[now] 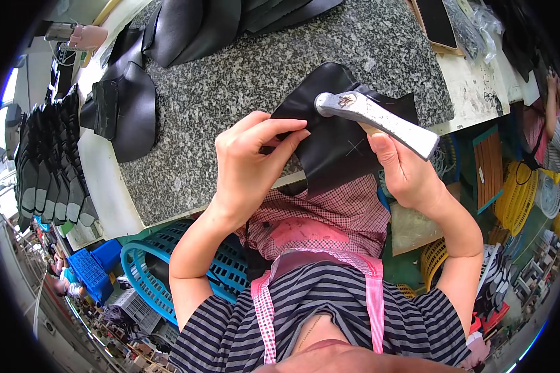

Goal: Hammering leather shoe components on a workbench to flatten or join them.

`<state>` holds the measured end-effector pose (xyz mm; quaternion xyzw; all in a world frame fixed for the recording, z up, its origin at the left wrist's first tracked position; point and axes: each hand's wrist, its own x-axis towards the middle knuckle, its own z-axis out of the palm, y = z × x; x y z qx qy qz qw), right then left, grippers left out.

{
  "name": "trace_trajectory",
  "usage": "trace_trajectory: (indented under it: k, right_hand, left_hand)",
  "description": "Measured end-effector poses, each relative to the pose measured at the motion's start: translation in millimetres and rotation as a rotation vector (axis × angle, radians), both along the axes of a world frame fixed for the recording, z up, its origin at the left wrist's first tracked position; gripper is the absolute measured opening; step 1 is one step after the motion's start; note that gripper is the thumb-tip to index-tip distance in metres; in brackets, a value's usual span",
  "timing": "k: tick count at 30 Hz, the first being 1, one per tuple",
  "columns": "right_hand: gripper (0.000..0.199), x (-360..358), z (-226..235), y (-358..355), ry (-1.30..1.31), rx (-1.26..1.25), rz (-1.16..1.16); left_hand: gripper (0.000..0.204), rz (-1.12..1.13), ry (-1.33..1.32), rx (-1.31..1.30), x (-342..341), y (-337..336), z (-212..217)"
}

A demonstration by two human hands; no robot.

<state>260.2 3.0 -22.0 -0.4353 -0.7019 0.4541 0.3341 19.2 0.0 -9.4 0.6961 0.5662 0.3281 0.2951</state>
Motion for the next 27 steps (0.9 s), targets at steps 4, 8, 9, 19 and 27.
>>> trace_trajectory:
  k: [4, 8, 9, 19, 27]
  right_hand:
    - [0.022, -2, 9, 3, -0.054, 0.021, 0.038]
    - [0.021, -3, 10, 5, -0.022, 0.118, 0.053]
    - [0.019, -2, 10, 6, -0.037, 0.135, 0.063]
    - [0.021, 3, 45, 11, -0.176, 0.376, 0.063]
    - [0.014, -8, 61, 15, -0.222, 0.167, 0.151]
  left_hand:
    - [0.019, 0.039, -0.066, -0.073, 0, 1, 0]
    - [0.018, 0.051, -0.111, -0.210, 1, 3, 7]
    - [0.018, 0.054, -0.101, -0.226, 1, 3, 8]
    - [0.024, 0.026, -0.009, -0.229, -6, 7, 11]
    - [0.021, -0.060, -0.010, -0.261, -10, 12, 16]
